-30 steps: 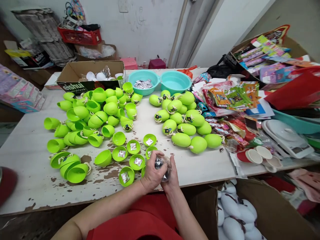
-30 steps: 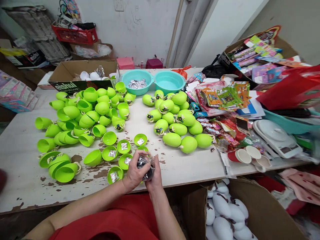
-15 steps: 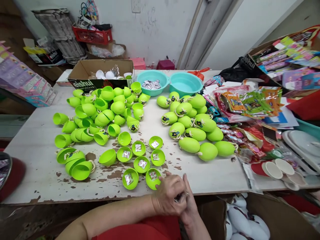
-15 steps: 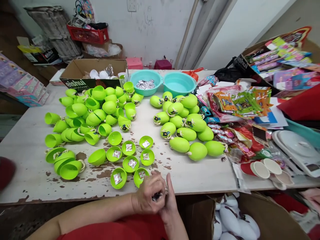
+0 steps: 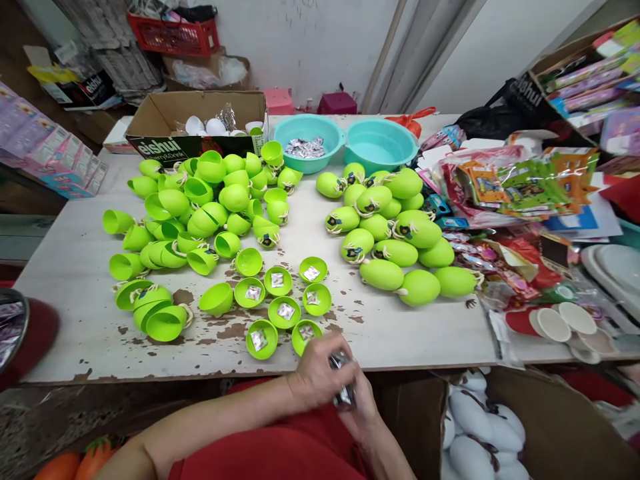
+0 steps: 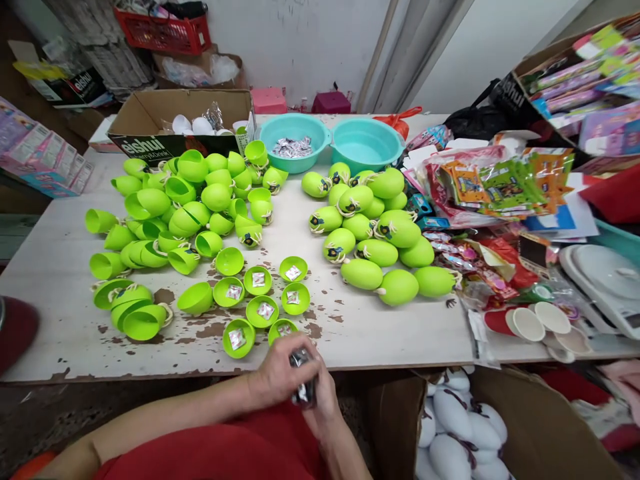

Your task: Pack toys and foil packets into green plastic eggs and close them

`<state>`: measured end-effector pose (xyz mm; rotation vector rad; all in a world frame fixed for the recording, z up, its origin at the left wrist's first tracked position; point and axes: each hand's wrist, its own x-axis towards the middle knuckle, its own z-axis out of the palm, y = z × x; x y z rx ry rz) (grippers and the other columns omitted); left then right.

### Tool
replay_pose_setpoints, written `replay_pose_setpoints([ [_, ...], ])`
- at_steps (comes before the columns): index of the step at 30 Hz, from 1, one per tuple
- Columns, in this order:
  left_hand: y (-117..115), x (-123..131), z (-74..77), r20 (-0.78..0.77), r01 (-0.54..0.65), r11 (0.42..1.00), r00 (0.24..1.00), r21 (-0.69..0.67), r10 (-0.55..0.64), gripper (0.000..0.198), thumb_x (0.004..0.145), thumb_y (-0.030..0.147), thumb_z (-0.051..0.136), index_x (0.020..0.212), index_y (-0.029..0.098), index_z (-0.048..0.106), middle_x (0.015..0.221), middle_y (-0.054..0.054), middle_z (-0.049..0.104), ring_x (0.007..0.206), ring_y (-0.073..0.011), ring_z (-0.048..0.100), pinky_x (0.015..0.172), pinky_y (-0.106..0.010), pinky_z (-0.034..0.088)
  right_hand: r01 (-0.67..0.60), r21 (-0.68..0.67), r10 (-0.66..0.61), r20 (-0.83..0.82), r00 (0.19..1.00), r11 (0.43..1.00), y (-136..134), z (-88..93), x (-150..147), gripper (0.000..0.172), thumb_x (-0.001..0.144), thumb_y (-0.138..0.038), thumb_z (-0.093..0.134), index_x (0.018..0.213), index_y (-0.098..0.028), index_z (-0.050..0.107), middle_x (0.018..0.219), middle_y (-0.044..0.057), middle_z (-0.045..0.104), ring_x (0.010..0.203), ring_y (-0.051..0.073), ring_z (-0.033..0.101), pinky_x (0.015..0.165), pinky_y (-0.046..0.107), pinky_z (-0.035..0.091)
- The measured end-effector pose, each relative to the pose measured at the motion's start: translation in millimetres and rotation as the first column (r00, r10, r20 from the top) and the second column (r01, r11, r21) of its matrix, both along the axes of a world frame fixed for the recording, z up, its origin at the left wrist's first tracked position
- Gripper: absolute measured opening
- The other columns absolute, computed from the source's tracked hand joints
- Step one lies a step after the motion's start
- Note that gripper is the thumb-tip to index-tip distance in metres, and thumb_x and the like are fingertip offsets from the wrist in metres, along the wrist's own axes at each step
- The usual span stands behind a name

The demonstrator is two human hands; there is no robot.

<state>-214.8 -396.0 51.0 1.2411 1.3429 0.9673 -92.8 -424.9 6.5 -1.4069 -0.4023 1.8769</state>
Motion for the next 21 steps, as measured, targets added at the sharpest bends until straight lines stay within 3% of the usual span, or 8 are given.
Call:
replay_pose_setpoints([
  [3,9.7,-35.7,-6.8,-0.018,-0.272,0.960,0.962,-0.072,0.271,0.011,0.075,0.027,0.062,0.074,0.020,0.054,0.071,0.002,0.057,0.067,-0.0136,0.054,0.066,-0.024,0.045,-0.017,-0.007,0.017,0.102,0.995,1.000,2.6,-5.7,-4.6,0.065,0.079,-0.071,0.051,0.121,-0.022,0.060,0.127,0.012,0.060,0.113,0.033,0.059,0.084,0.048,0.056],
  [6,15.8,-63.7,-22.4,-0.083,-0.430,0.899,0.902,-0.079,0.424,0.020,0.075,0.034,0.065,0.076,0.020,0.051,0.072,0.003,0.054,0.065,-0.0125,0.051,0.065,-0.023,0.043,-0.149,0.282,-0.021,0.523,0.852,0.948,-3.8,-32.6,-4.9,0.090,0.064,-0.058,0.075,0.140,-0.026,0.038,0.149,0.013,0.036,0.130,0.035,0.044,0.096,0.050,0.050],
  [9,16.7,-70.0,-40.3,-0.110,-0.430,0.897,0.901,-0.103,0.419,0.022,0.073,0.036,0.067,0.076,0.021,0.050,0.071,0.004,0.052,0.064,-0.0121,0.049,0.066,-0.022,0.041,-0.466,0.414,-0.013,0.758,0.652,0.782,-8.9,-70.2,-12.7,0.115,0.051,-0.041,0.086,0.147,-0.022,0.026,0.151,0.018,0.031,0.139,0.039,0.032,0.108,0.058,0.037],
  [11,16.7,-66.0,-50.8,-0.109,-0.428,0.896,0.902,-0.118,0.417,0.022,0.073,0.035,0.066,0.075,0.021,0.051,0.071,0.005,0.052,0.066,-0.0125,0.050,0.067,-0.023,0.041,-0.557,0.453,-0.052,0.806,0.590,0.695,-6.8,-91.0,-21.3,0.112,0.052,-0.038,0.085,0.145,-0.019,0.027,0.147,0.019,0.038,0.137,0.040,0.035,0.110,0.060,0.033],
  [13,17.4,-60.6,-58.8,-0.111,-0.426,0.897,0.903,-0.116,0.414,0.020,0.072,0.034,0.066,0.074,0.020,0.051,0.072,0.004,0.053,0.069,-0.0133,0.051,0.069,-0.024,0.041,-0.573,0.473,-0.076,0.811,0.580,0.669,-2.4,-102.3,-28.1,0.097,0.056,-0.035,0.081,0.140,-0.018,0.035,0.136,0.019,0.049,0.127,0.039,0.047,0.105,0.060,0.039],
  [16,17.3,-53.3,-62.0,-0.114,-0.409,0.903,0.911,-0.130,0.396,0.019,0.072,0.032,0.066,0.074,0.020,0.051,0.072,0.003,0.053,0.069,-0.0138,0.051,0.069,-0.025,0.042,-0.548,0.464,-0.019,0.774,0.632,0.696,1.4,-96.2,-29.2,0.078,0.059,-0.029,0.075,0.130,-0.018,0.044,0.121,0.014,0.059,0.112,0.035,0.058,0.096,0.053,0.048],
  [19,12.5,-43.7,-52.6,-0.103,-0.360,0.924,0.932,-0.132,0.348,0.018,0.074,0.032,0.065,0.078,0.021,0.052,0.073,0.003,0.054,0.068,-0.0140,0.052,0.068,-0.025,0.043,-0.500,0.454,0.041,0.709,0.704,0.737,2.1,-67.2,-23.2,0.074,0.059,-0.023,0.073,0.128,-0.021,0.045,0.120,0.011,0.059,0.109,0.031,0.061,0.093,0.047,0.051],
  [21,8.1,-35.6,-42.1,-0.106,-0.297,0.953,0.951,-0.065,0.290,0.015,0.076,0.030,0.063,0.079,0.021,0.052,0.075,0.003,0.055,0.070,-0.0144,0.054,0.070,-0.026,0.045,-0.510,0.465,0.100,0.661,0.744,0.723,5.9,-43.3,-19.9,0.071,0.058,-0.020,0.073,0.125,-0.021,0.048,0.120,0.011,0.059,0.109,0.030,0.060,0.094,0.045,0.050],
])
